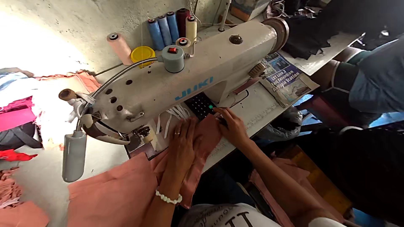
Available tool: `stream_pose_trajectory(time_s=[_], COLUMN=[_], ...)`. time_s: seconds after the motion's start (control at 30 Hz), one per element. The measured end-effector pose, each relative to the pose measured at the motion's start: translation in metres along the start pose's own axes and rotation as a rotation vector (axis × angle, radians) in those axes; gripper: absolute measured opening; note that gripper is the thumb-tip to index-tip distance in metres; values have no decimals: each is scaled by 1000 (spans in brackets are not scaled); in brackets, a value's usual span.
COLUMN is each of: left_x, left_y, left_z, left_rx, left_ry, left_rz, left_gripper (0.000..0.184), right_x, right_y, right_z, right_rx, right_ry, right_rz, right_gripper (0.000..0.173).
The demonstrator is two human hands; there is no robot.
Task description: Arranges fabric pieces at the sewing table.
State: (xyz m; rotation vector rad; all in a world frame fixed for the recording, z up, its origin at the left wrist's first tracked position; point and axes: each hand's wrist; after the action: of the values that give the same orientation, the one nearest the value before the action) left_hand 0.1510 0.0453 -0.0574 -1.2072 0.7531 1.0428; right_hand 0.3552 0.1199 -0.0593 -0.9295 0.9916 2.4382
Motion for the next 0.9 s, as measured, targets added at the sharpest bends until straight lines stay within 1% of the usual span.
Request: stream_pose_trajectory(time_s=[0.13, 0.2, 0.27, 0.37, 0.5, 0.57, 0.67, 0.7, 0.83, 0.9], left_x=[-9, -12, -14, -21, -27, -27, -27, -28, -28, -28], left_y=[17, 24, 31, 43, 53, 54, 53, 53, 53, 53], left_z=[-6, -9, -11, -15, -20, -19, -19, -19, -19, -18], left_rx=[45, 96, 118, 92, 84, 89, 64, 57, 45, 51], left_ry=[12, 19, 21, -1, 11, 9, 20, 27, 37, 31], left_rz=[-99, -149, -166, -155, -197, -209, -238, -245, -250, -246], left_gripper=[44, 39, 35, 33, 35, 38, 43, 43, 43, 43], right_x=[-1, 1, 3, 4, 5, 7, 8, 9, 9, 8], right_y=[8, 13, 12, 7, 6, 7, 7, 7, 7, 7], right_z=[7, 8, 4, -5, -6, -4, -4, -5, -5, -4], right_rx=[202, 226, 167, 43, -73, -79, -96, -102, -97, -93], right_ry=[84, 89, 24, -66, 0, 28, -9, -21, 30, 7], right_rz=[-51, -63, -72, -49, -20, -44, -67, -70, -59, -60], right_gripper=[46, 46, 44, 41, 43, 46, 44, 43, 46, 46])
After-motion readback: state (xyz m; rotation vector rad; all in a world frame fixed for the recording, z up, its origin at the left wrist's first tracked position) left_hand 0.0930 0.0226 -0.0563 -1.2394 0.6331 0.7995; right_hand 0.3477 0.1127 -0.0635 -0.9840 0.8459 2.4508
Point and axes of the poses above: each hand's wrist, its own z-axis towards the middle knuckle, its own x-axis out of the palm, y = z × x, and after that the axes turned 13 degrees about -x, right-handed
